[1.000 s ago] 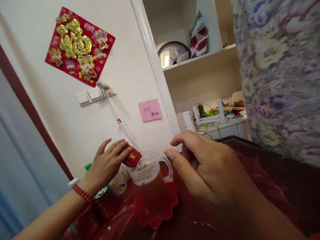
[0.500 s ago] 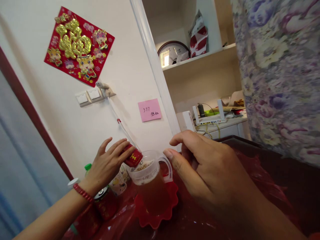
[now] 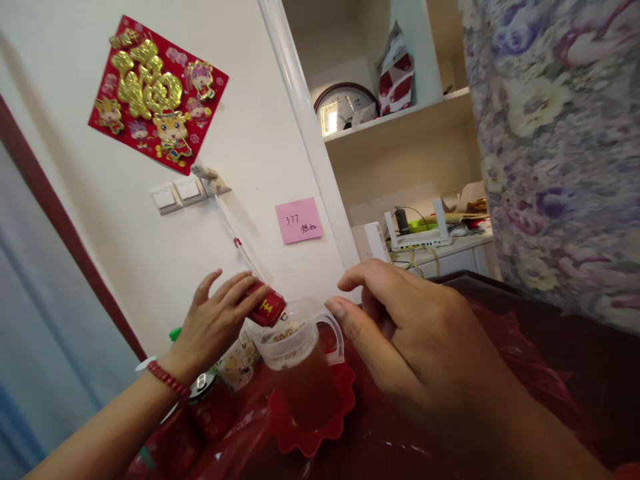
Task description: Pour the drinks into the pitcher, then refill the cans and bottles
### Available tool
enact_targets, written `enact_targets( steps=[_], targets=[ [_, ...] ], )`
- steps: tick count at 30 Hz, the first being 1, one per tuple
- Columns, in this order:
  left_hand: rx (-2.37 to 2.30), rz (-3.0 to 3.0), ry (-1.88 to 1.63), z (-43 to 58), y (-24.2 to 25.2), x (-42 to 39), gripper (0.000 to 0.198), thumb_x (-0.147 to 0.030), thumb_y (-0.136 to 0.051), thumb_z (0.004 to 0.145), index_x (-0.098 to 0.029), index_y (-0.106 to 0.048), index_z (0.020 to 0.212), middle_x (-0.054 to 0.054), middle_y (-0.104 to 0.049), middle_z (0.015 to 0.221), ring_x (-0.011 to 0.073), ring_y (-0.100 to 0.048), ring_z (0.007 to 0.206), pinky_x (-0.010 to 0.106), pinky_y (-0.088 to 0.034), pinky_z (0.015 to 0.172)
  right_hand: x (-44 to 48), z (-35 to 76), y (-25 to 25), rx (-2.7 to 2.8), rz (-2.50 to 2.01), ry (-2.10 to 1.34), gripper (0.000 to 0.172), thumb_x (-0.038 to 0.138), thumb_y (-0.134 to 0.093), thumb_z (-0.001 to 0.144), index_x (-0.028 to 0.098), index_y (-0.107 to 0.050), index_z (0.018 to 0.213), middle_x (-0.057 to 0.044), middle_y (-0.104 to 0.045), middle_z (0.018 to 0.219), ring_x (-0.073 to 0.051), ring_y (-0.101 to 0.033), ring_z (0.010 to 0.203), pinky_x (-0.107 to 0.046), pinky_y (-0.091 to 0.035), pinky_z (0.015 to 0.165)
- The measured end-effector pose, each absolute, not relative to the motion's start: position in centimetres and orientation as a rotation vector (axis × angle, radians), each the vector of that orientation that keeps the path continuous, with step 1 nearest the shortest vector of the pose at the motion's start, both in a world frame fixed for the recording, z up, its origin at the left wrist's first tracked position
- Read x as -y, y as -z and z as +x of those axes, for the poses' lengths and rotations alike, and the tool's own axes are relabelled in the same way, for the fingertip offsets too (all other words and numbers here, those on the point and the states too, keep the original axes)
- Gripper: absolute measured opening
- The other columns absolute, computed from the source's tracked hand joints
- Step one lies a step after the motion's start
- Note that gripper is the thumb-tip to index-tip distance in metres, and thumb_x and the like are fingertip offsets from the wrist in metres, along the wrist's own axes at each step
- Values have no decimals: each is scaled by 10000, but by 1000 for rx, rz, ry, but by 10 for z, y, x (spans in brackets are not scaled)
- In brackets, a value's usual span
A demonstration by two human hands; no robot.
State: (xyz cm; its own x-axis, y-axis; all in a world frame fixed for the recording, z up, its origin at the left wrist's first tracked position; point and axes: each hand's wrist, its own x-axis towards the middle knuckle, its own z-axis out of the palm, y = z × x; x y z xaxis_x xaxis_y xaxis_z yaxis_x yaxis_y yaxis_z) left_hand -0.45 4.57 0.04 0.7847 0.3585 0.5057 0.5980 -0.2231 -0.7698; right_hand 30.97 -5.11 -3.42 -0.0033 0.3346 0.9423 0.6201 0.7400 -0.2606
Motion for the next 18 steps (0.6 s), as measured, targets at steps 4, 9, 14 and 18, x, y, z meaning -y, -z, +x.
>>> enact_targets(
  steps=[4,9,14,18],
  targets=[
    [683,-1849,235,-6,-6,-47,561,57,-499,880,-248,-667,1319,127,-717,1335,296,-658,1281,532,-245,1231,51,308,35,1551,-784,272,159,273,-526,1014,181,-636,945,15,-631,824,-127,-508,610,-287,-346,546],
    [723,-1818,243,-6,-3,-47,498,16,-495,920,-238,-658,1316,139,-716,1315,301,-659,1264,544,-262,1208,52,308,36,1589,-783,265,150,267,-527,1012,180,-640,964,17,-639,832,-124,-517,610,-284,-344,549],
    [985,-1908,374,0,8,-44,507,-112,-659,841,-211,-628,1337,158,-685,1319,357,-640,1226,586,-342,1140,50,307,42,1581,-806,263,137,301,-524,1027,216,-626,992,27,-640,843,-134,-533,627,-287,-333,560],
    [1338,-2077,695,-3,18,-46,569,-241,-767,763,-184,-633,1313,153,-684,1277,351,-647,1150,528,-471,1026,50,308,43,1572,-820,303,157,339,-518,1048,242,-626,987,41,-618,781,-149,-565,633,-290,-342,547]
  ],
)
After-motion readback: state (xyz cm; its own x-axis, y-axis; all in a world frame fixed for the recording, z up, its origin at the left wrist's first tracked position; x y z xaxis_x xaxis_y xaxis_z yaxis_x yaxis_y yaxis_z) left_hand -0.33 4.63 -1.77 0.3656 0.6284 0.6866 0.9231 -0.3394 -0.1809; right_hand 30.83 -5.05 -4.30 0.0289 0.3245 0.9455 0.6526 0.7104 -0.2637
